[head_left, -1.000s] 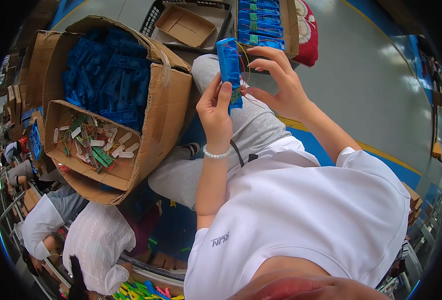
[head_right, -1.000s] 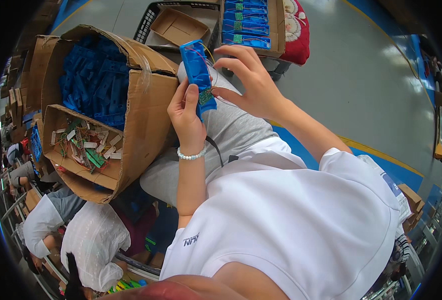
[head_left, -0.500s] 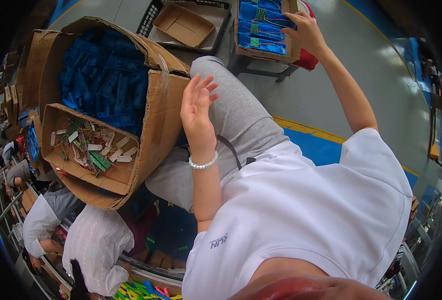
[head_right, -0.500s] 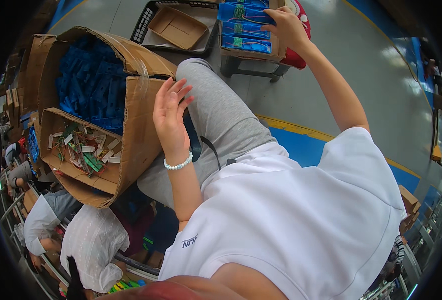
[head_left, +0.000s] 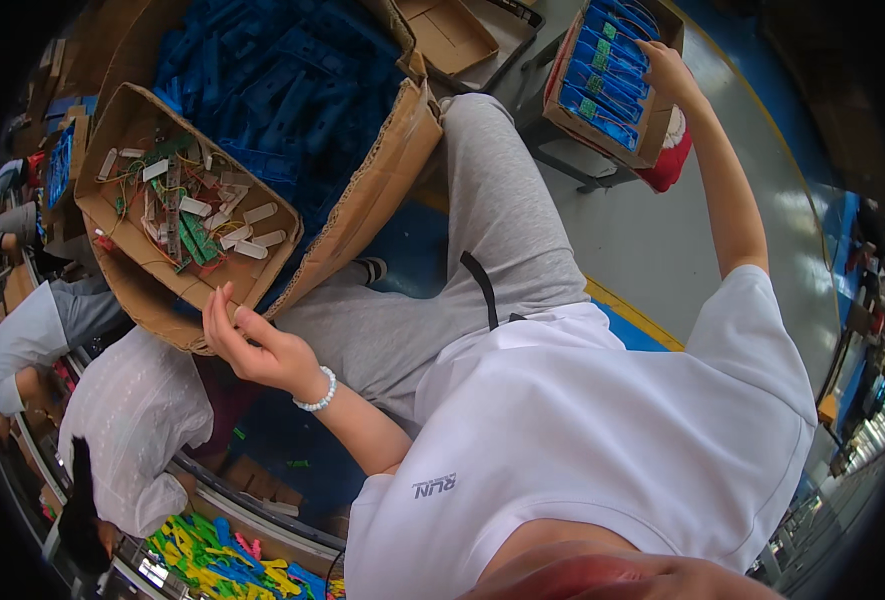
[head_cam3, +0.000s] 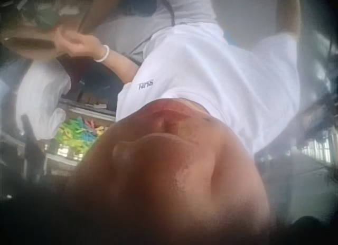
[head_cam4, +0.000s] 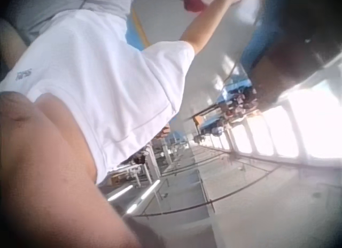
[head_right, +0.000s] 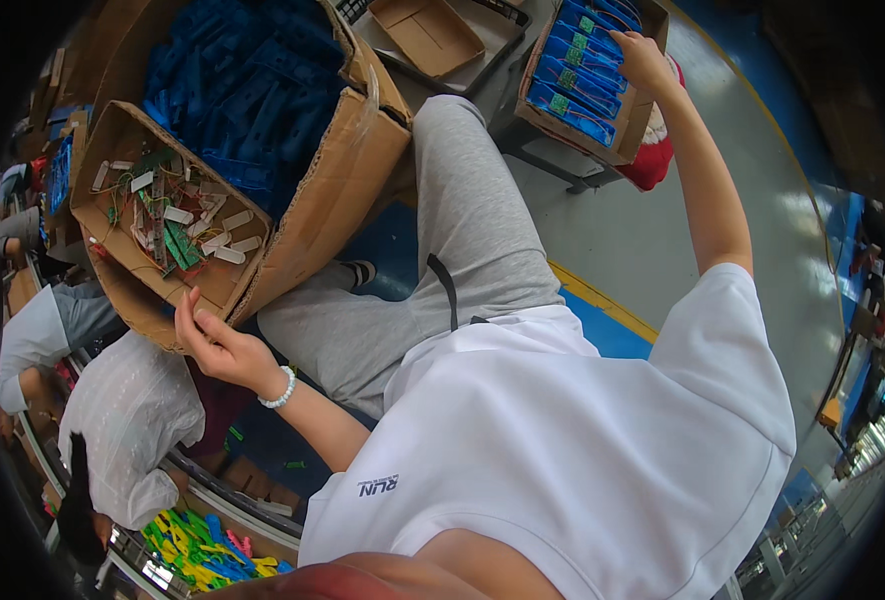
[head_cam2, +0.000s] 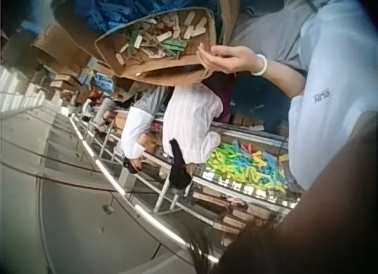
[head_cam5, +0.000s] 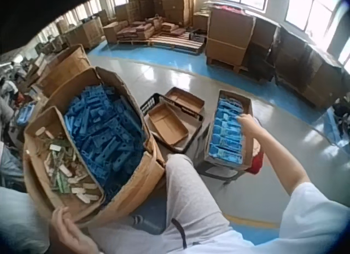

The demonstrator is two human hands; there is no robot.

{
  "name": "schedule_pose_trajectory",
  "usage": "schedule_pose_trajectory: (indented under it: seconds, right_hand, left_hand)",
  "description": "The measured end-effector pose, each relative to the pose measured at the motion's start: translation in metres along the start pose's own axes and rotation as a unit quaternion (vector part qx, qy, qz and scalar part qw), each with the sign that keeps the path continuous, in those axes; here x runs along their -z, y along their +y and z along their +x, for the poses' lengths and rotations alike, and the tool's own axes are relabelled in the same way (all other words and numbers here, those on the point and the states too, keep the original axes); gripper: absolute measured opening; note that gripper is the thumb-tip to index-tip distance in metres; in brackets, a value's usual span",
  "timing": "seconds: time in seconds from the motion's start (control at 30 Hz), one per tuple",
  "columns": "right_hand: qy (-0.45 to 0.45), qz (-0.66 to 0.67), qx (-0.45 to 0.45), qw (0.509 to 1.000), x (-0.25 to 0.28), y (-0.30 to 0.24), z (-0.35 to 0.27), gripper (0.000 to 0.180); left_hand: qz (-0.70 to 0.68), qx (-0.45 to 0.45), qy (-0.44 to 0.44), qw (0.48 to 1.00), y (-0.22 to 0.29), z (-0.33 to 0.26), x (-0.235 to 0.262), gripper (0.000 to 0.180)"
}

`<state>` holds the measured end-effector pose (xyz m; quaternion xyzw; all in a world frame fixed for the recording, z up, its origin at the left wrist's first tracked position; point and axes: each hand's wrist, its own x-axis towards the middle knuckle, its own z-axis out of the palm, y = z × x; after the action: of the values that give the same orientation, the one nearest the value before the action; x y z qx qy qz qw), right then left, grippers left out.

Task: The person assembles a circuit board and wires into a blue plastic housing component by hand.

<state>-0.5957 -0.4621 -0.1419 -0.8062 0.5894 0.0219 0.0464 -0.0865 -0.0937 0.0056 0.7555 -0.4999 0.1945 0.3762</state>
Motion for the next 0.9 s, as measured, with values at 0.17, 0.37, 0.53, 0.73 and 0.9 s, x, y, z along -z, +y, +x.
schedule_pose_trajectory:
  seconds: [0.17,0.37,0.53,0.73,0.9]
  right_hand:
    - [0.250,0.008,0.242,0.937,0.104,-0.131,0.030,0.044]
    - [0.092,0.082,0.457,0.881,0.187,-0.365,0.048,0.021]
    - [-0.168,-0.192,0.221,0.941,0.125,-0.491,0.131,0.045]
    - [-0.050,-0.199,0.183,0.961,0.055,-0.466,0.206,0.034]
    - [0.014,-0.168,0.280,0.945,0.088,-0.481,0.181,0.026]
  left_hand:
    - [0.125,-0.096,0.081,0.984,-0.050,-0.037,-0.037,0.030]
    - [0.092,-0.087,0.113,0.986,-0.058,-0.050,-0.038,0.027]
    - [0.062,-0.092,0.096,0.989,-0.062,-0.055,-0.031,0.019]
    - [0.003,-0.068,0.079,0.995,-0.056,-0.055,-0.028,0.015]
    - [-0.005,-0.046,0.094,0.995,-0.063,-0.059,-0.020,0.014]
